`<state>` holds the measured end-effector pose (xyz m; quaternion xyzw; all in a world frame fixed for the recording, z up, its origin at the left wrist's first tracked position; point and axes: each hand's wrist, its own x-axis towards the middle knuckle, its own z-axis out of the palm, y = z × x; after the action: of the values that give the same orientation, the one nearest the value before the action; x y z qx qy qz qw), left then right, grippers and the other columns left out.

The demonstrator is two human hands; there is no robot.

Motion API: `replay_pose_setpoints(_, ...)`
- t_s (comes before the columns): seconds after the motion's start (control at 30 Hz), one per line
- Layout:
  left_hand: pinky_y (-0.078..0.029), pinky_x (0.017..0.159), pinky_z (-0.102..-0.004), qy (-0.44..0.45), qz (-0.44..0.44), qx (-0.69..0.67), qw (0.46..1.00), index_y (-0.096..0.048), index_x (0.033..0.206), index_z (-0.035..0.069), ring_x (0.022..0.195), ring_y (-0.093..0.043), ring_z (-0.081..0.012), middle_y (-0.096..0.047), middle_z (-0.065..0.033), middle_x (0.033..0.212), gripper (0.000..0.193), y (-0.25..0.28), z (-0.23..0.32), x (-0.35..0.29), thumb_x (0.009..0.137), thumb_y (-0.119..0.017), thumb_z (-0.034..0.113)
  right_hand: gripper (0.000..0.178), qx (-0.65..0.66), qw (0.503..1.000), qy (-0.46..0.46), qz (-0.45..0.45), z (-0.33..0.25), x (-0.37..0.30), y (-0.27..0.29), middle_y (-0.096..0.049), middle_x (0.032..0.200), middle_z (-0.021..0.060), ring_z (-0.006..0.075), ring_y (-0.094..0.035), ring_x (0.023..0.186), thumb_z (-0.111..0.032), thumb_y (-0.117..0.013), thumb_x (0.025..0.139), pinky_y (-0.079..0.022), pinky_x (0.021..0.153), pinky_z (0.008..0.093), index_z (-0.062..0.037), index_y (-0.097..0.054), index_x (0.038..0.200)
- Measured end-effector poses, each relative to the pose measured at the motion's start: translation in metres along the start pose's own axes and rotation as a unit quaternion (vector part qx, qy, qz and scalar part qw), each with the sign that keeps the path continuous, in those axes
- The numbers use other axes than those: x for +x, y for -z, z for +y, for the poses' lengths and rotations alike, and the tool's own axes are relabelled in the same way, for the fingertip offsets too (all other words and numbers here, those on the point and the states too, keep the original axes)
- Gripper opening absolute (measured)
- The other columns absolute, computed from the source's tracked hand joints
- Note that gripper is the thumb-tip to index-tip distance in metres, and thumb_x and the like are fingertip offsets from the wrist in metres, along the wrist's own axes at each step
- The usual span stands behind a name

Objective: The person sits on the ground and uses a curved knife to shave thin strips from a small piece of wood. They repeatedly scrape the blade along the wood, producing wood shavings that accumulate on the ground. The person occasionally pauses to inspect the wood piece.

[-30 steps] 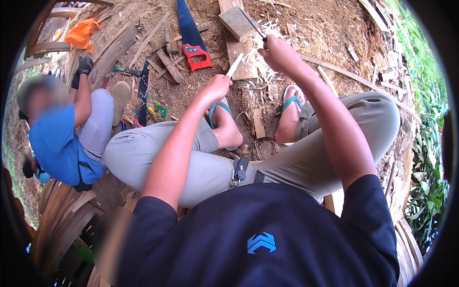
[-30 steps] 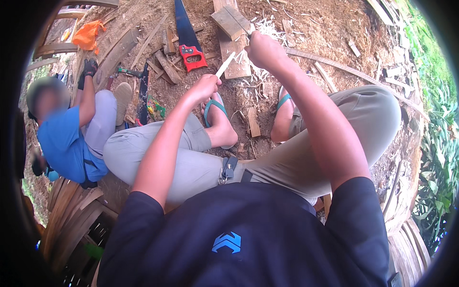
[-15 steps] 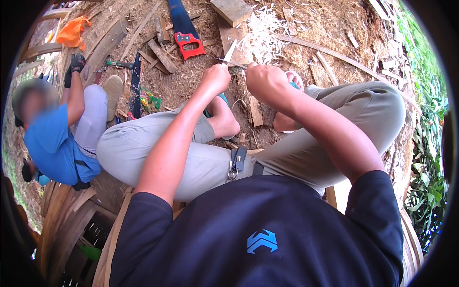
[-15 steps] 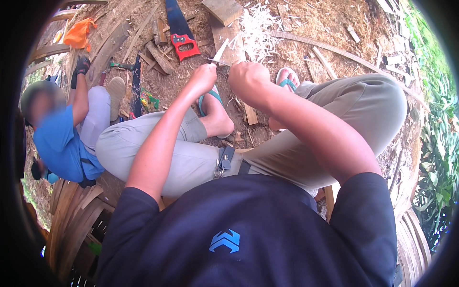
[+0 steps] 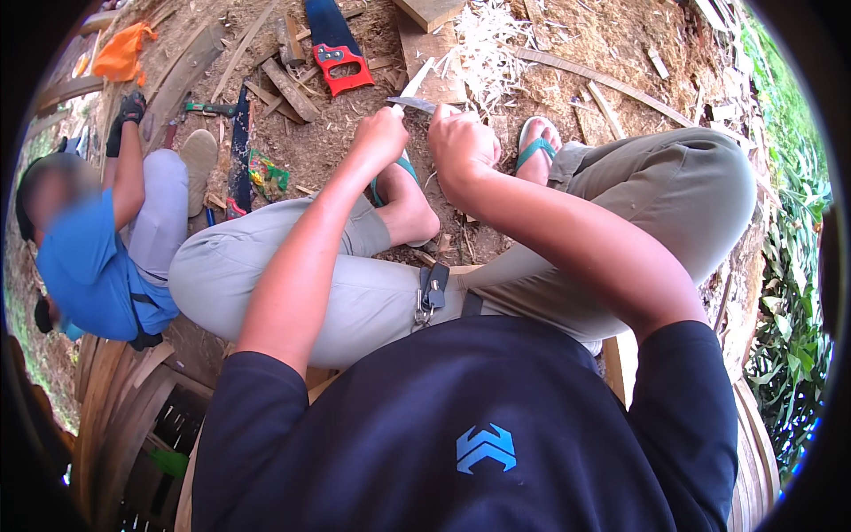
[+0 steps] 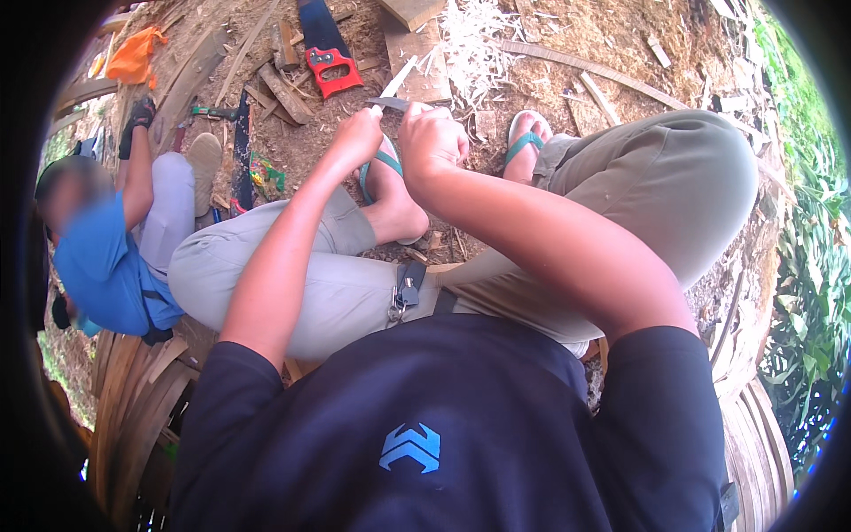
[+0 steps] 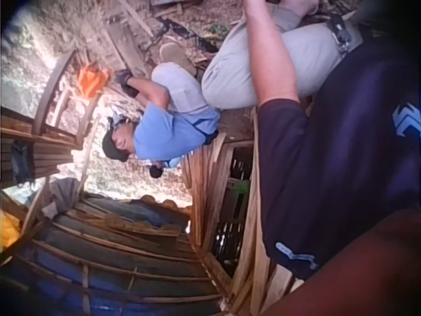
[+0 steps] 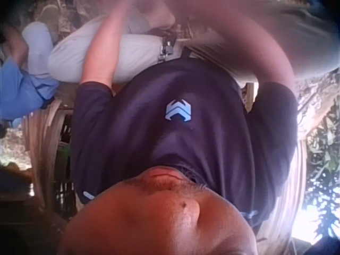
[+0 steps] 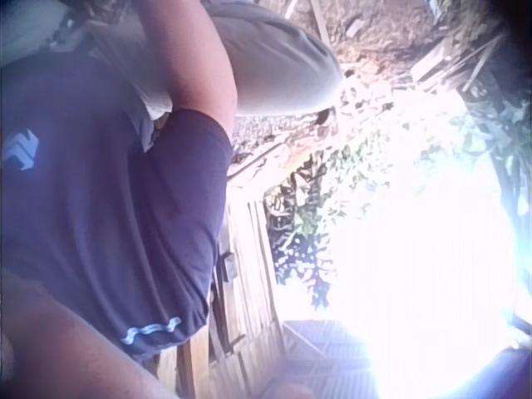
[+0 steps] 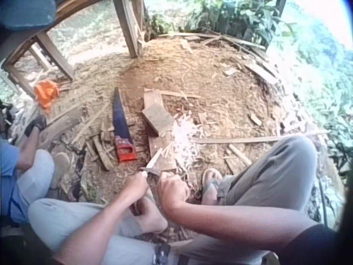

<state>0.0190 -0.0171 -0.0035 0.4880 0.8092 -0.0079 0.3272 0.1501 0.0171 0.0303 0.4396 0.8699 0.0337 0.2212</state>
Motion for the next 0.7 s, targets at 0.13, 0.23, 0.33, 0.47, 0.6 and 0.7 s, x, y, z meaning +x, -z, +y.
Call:
replay_pose_setpoints(0.13, -0.048, 0.085, -0.0488, 0.049, -0.001, -0.017, 0.999, -0.064, 0.096, -0.003, 0.095, -0.062, -0.0416, -0.064, -0.0268, 0.098, 0.028, 0.007, -0.002, 0.001, 0.088, -0.047, 0.017, 0.021, -0.010, 1.000, 0.006, 0.002, -0.005, 0.009, -0.006, -0.059, 0.072, 0.0084, 0.0176, -0.061, 0.054, -0.015, -0.057, 0.086, -0.042, 0.026, 0.0425, -0.0009, -0.053, 0.101)
replay_pose_setpoints(0.23, -0.048, 0.086, -0.0482, 0.046, -0.012, 0.006, 0.999, -0.064, 0.097, -0.004, 0.095, -0.062, -0.0411, -0.064, -0.0271, 0.097, 0.028, 0.015, -0.011, 0.005, 0.088, -0.047, 0.017, 0.022, 0.039, 0.999, 0.005, -0.011, -0.008, 0.015, -0.004, -0.060, 0.074, 0.0096, 0.0185, -0.062, 0.056, -0.014, -0.058, 0.085, -0.043, 0.027, 0.0435, -0.0018, -0.053, 0.102)
replay_pose_setpoints(0.33, -0.048, 0.085, -0.0477, 0.017, -0.012, 0.049, 0.999, -0.064, 0.096, -0.003, 0.096, -0.062, -0.0404, -0.064, -0.0270, 0.097, 0.027, 0.018, -0.011, 0.009, 0.087, -0.048, 0.016, 0.023, 0.046, 0.999, -0.004, -0.005, -0.006, 0.017, -0.006, -0.061, 0.075, 0.0108, 0.0195, -0.062, 0.056, -0.013, -0.059, 0.085, -0.044, 0.029, 0.0434, -0.0016, -0.052, 0.103)
replay_pose_setpoints(0.47, -0.047, 0.086, -0.0484, -0.003, -0.021, 0.080, 0.997, -0.064, 0.096, -0.003, 0.097, -0.061, -0.0416, -0.062, -0.0265, 0.104, 0.029, 0.024, -0.018, 0.015, 0.089, -0.047, 0.019, 0.022, 0.087, 0.996, 0.013, -0.022, -0.002, 0.021, 0.002, -0.064, 0.080, 0.0119, 0.0209, -0.066, 0.063, -0.013, -0.058, 0.087, -0.047, 0.032, 0.0424, -0.0010, -0.053, 0.104)
replay_pose_setpoints(0.6, -0.045, 0.087, -0.0488, 0.006, -0.036, -0.021, 0.999, -0.063, 0.095, -0.005, 0.097, -0.059, -0.0445, -0.062, -0.0278, 0.102, 0.040, 0.027, -0.017, 0.014, 0.092, -0.039, 0.027, 0.032, 0.127, 0.980, 0.104, -0.114, 0.016, 0.030, 0.017, -0.067, 0.092, 0.0015, 0.0133, -0.067, 0.073, -0.018, -0.069, 0.081, -0.046, 0.035, 0.0369, -0.0043, -0.060, 0.108)
replay_pose_setpoints(0.7, -0.047, 0.084, -0.0472, 0.049, -0.068, -0.052, 0.995, -0.064, 0.093, -0.010, 0.093, -0.064, -0.0406, -0.063, -0.0305, 0.094, 0.047, 0.041, 0.005, -0.005, 0.092, -0.040, 0.030, 0.023, 0.194, 0.964, 0.155, -0.099, 0.040, 0.017, 0.019, -0.070, 0.094, 0.0127, 0.0218, -0.070, 0.084, -0.014, -0.053, 0.090, -0.057, 0.059, 0.0340, 0.0023, -0.055, 0.106)
